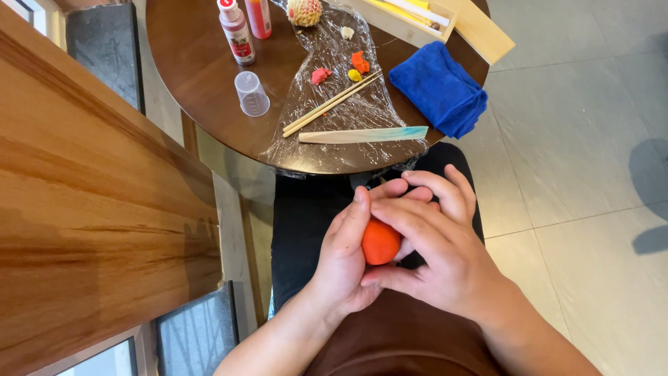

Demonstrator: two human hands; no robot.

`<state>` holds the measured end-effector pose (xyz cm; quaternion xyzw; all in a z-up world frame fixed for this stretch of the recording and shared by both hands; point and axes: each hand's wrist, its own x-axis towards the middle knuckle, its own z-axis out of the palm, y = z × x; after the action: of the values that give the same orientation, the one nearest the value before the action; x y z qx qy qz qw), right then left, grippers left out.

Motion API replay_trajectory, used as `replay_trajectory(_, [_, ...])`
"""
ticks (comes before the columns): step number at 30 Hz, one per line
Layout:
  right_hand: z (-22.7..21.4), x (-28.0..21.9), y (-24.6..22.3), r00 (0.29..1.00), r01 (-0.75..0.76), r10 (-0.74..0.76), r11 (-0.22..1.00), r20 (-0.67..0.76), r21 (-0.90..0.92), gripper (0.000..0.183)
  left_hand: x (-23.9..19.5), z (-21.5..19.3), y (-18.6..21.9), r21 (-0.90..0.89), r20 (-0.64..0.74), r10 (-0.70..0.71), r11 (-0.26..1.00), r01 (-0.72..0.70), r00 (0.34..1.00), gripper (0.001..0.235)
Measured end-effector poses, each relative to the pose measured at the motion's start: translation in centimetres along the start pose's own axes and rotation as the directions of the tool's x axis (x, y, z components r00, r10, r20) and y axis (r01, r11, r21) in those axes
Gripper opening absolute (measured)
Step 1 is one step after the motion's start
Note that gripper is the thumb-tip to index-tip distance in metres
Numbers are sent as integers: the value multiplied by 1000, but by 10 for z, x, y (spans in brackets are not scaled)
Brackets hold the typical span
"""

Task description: The person shapes a ball of orange clay by hand, pressing and smoothing it into a round form. They then use a small wooden stick to create indentations and texture on the surface of the clay.

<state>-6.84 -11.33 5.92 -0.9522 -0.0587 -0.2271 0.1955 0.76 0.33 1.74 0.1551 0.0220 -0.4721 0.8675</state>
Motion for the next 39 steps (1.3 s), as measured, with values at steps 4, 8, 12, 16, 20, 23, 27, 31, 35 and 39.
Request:
replay_trajectory(4, [1, 0, 1, 998, 43, -46, 998, -47, -54, 59, -1, -2, 2, -77, 61, -66, 994, 71, 996, 54])
replay_trajectory(8, [-7, -1, 5, 995, 75, -78, 996, -62, -48, 50, -1, -3, 9, -18, 123, -170, 985, 173, 978, 63])
replay_trajectory(12, [-13, 0, 9, 998, 44, -43, 999, 34, -2, 48, 2, -3, 9, 6, 38, -242, 970, 242, 969, 64])
replay_trajectory(16, [-12, 1, 8, 993, 24, -29, 999, 111, 44, 55, 5, -1, -2, 78, -260, -144, 982, 169, 955, 52])
replay_trajectory(20, [-5, 4, 10, 994, 110, -110, 993, 12, -50, 36, 8, -1, -5, 59, -353, -75, 993, 103, 933, 43])
replay_trajectory(23, [-3, 4, 11, 993, 118, -115, 991, 40, -58, 38, 10, -5, -6, 32, -370, -65, 996, 83, 927, 40])
replay_trajectory(27, [-2, 6, 8, 995, 84, -86, 996, 52, 43, 55, 11, -6, -7, 130, -430, 19, 991, 42, 902, 41])
replay_trajectory(31, [4, 9, 9, 993, 118, -118, 993, -13, -31, 37, 10, -7, -2, 31, -289, 7, 1000, 2, 957, 37])
replay_trajectory(35, [8, 13, 9, 986, 166, -167, 985, -11, -55, 35, 9, -4, 2, -17, -312, -26, 1000, 22, 950, 42])
replay_trajectory(39, [12, 14, 8, 994, 107, -107, 994, 12, 36, 48, 12, 2, 5, 99, -430, 21, 995, 24, 903, 45])
